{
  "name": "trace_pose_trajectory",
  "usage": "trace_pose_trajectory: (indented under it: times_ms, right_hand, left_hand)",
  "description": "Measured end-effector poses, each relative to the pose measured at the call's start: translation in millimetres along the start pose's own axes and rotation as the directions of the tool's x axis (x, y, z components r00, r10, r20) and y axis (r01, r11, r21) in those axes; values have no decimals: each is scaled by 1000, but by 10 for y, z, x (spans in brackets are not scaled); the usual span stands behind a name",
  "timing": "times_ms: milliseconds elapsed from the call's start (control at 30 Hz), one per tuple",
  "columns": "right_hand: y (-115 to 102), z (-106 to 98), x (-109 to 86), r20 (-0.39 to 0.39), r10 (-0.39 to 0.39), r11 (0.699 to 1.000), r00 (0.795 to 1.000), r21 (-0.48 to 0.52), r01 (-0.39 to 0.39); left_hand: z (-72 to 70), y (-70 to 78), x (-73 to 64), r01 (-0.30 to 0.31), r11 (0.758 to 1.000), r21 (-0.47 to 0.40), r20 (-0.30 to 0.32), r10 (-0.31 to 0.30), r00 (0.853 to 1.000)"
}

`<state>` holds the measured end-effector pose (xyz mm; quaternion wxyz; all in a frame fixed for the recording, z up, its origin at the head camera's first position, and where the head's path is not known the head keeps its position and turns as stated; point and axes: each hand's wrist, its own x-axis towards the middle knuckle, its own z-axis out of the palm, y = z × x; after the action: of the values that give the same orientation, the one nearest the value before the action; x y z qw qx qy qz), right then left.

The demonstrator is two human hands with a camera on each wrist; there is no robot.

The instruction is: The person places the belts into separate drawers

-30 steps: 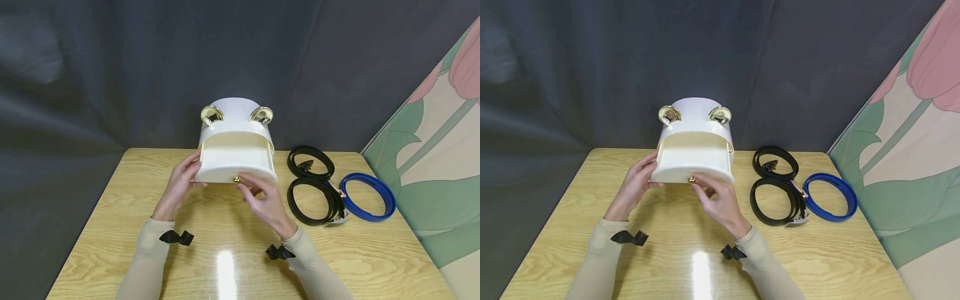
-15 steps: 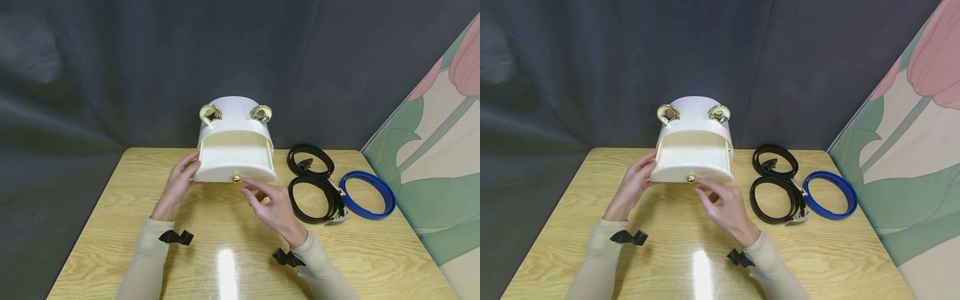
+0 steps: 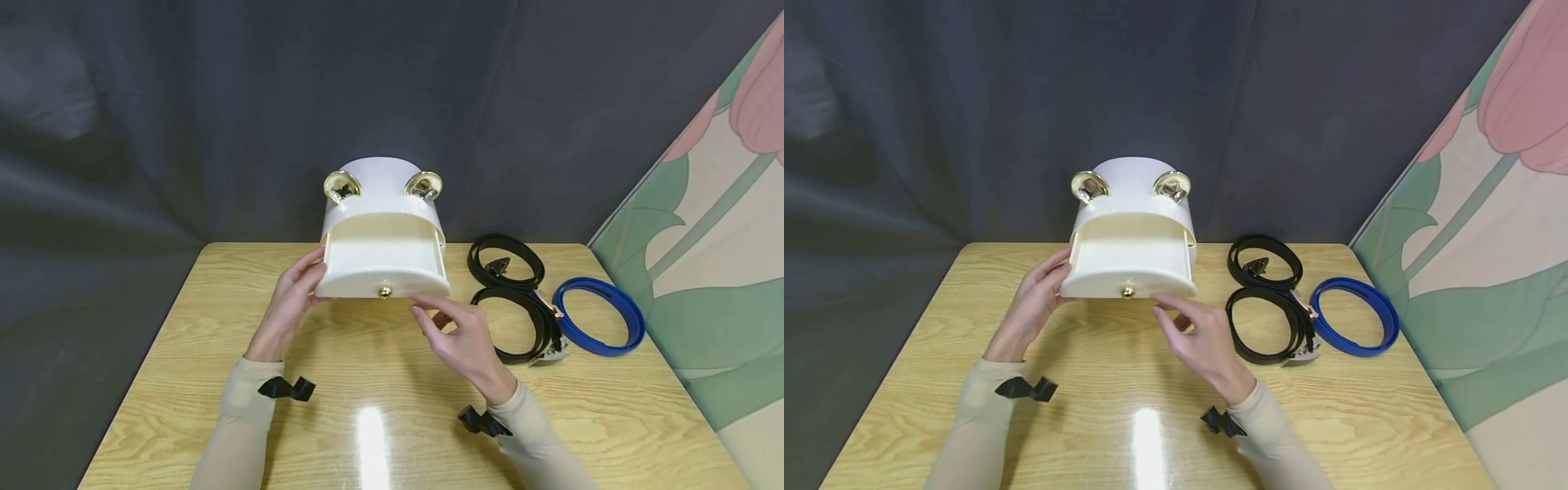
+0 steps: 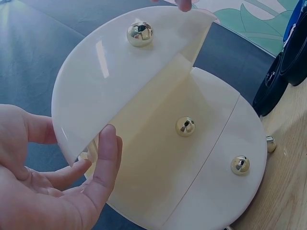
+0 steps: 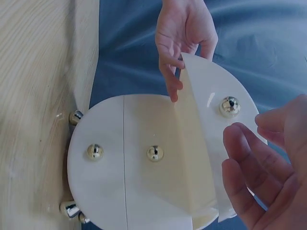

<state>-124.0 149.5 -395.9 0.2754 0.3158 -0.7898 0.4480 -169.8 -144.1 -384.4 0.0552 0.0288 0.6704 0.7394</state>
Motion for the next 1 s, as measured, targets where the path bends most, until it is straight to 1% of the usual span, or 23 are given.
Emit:
trace_pose_trajectory:
  times_ms: [133,367,567,700,1000]
  right_hand:
    - [45,-46,-26,7,12,1000,1000,-3,-12]
    - [119,-154,-104,28,73,997,997,-37,-72]
    - [205,-250,-187,38,127,990,991,-62,-124]
    - [275,-304,-219,30,161,985,986,-74,-158]
    - [354,-449,-280,7,204,966,979,-162,-200]
  left_hand:
    - [-7,4,-3,-2,1000,-2,2,2,1000]
    - [-11,-14,3,7,1000,-9,2,-7,1000]
    - [-16,-39,-1,1,1000,-5,10,-1,1000]
    - [-23,-45,2,2,1000,-7,11,-2,1000]
    - [-27,-32,1,3,1000,-6,12,-3,1000]
